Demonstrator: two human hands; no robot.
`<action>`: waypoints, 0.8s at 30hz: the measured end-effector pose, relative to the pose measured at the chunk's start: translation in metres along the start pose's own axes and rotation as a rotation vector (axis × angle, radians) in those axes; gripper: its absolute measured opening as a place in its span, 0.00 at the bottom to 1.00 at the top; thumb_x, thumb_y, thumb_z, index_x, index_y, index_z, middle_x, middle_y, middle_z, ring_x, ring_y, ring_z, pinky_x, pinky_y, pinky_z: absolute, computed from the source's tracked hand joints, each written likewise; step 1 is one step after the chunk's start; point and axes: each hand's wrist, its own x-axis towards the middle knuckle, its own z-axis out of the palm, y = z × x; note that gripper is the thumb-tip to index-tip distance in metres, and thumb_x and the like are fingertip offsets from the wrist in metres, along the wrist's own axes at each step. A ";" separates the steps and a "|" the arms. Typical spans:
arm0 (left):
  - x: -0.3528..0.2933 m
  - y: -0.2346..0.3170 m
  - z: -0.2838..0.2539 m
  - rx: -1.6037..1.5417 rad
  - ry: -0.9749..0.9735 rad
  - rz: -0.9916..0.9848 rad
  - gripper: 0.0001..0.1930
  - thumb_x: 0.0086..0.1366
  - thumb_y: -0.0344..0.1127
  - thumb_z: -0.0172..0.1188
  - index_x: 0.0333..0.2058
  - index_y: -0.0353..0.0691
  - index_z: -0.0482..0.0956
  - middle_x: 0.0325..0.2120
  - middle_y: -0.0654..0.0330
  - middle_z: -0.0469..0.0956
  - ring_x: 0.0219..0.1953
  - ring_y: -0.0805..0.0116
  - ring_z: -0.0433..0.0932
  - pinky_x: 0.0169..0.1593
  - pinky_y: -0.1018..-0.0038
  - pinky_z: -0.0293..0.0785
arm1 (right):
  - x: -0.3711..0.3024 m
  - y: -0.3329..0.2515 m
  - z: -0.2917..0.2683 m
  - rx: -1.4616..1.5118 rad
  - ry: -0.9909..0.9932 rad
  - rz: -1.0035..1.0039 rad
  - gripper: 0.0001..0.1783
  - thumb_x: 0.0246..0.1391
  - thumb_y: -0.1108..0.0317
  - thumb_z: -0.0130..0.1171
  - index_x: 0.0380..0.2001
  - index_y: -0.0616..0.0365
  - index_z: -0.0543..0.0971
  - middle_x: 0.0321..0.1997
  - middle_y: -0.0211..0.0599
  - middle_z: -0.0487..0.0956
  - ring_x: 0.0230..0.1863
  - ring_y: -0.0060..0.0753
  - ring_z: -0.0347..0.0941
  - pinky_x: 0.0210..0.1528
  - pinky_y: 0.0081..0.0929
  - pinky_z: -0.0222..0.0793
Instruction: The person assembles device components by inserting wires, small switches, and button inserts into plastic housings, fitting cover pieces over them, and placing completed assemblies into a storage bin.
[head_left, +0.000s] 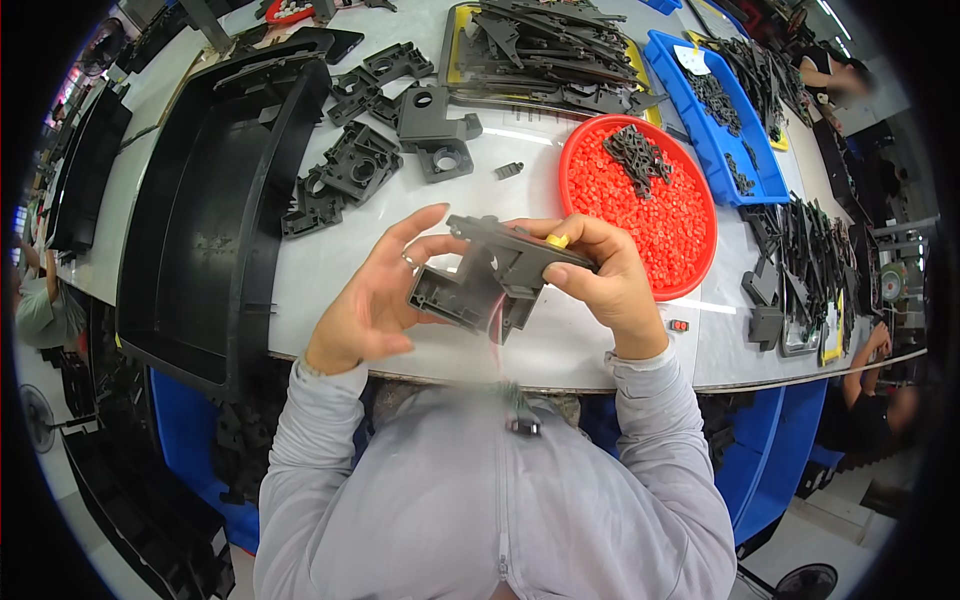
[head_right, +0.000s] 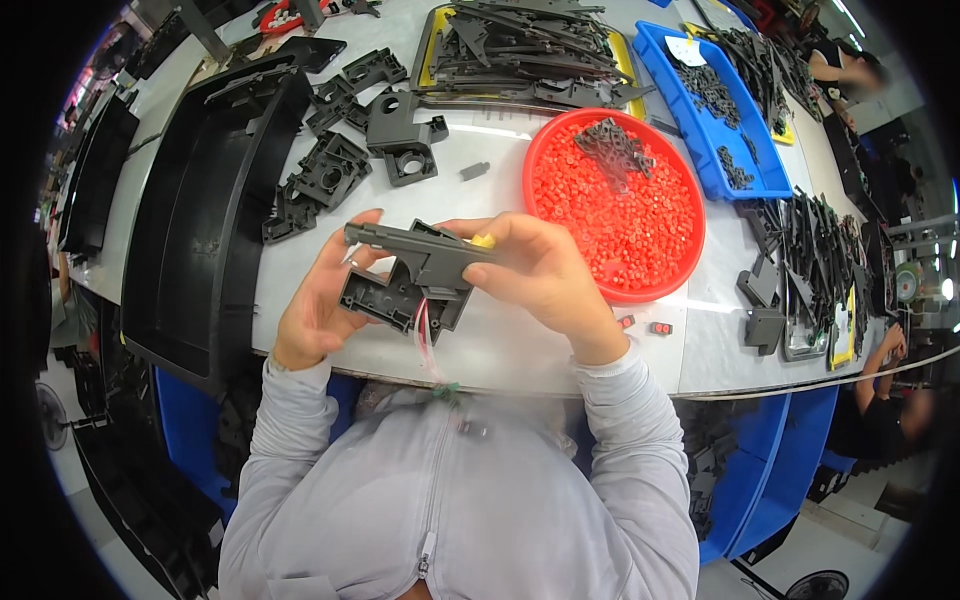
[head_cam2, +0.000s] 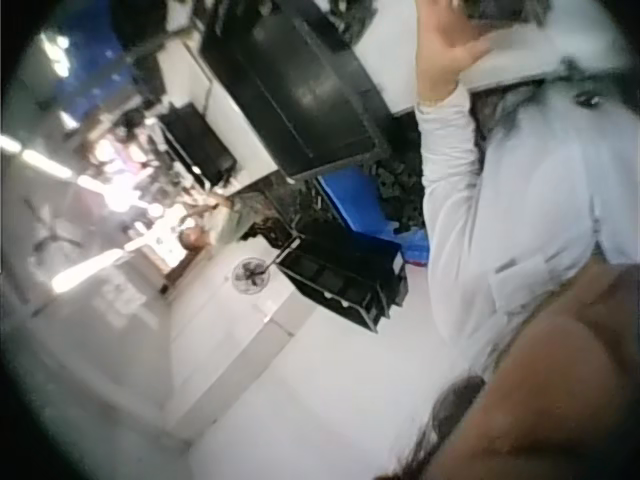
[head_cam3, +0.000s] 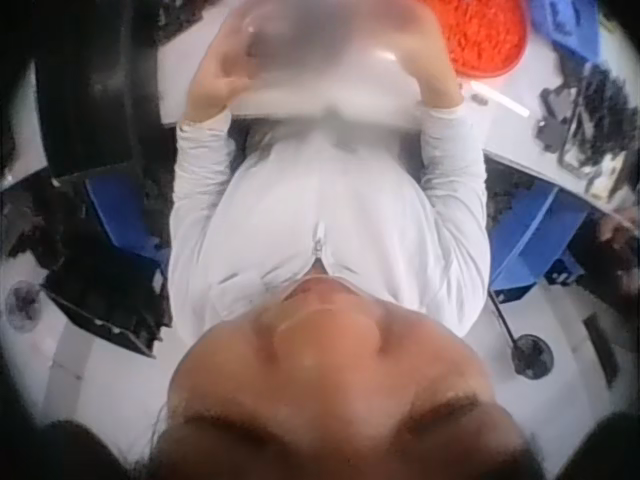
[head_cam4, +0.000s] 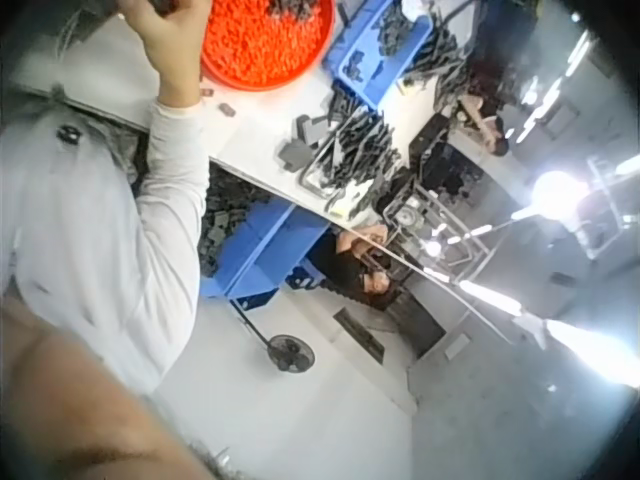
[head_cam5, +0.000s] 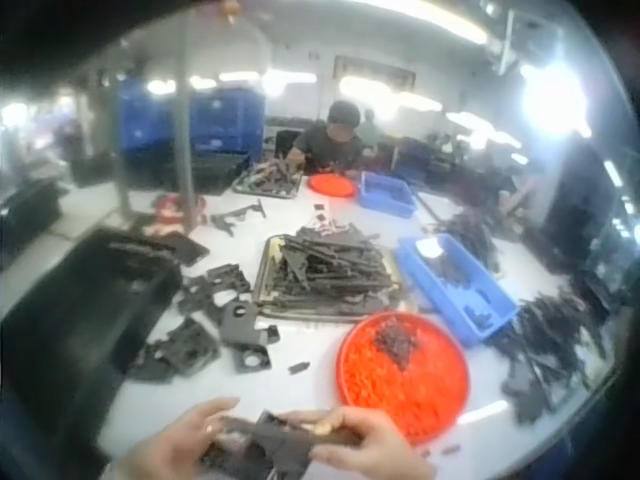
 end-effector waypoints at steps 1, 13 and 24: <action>0.003 -0.005 -0.003 0.002 0.000 0.000 0.59 0.37 0.43 0.76 0.63 0.42 0.43 0.54 0.49 0.61 0.55 0.55 0.66 0.55 0.58 0.67 | 0.001 -0.001 0.000 0.001 -0.001 -0.001 0.07 0.47 0.81 0.57 0.30 0.61 0.72 0.52 0.50 0.73 0.50 0.32 0.70 0.52 0.28 0.67; 0.022 -0.006 0.008 -0.247 -0.253 -0.208 0.54 0.45 0.56 0.65 0.60 0.27 0.47 0.48 0.34 0.66 0.50 0.34 0.67 0.50 0.41 0.66 | 0.000 -0.021 0.015 -0.212 -0.043 -0.088 0.07 0.45 0.79 0.59 0.30 0.63 0.74 0.51 0.46 0.74 0.40 0.27 0.73 0.45 0.26 0.70; 0.021 -0.012 0.021 0.333 0.022 0.002 0.44 0.43 0.25 0.69 0.60 0.40 0.57 0.43 0.64 0.70 0.47 0.75 0.67 0.53 0.77 0.62 | -0.016 -0.019 0.019 -0.639 0.114 -0.173 0.10 0.45 0.73 0.62 0.32 0.65 0.75 0.27 0.36 0.76 0.28 0.25 0.74 0.30 0.22 0.68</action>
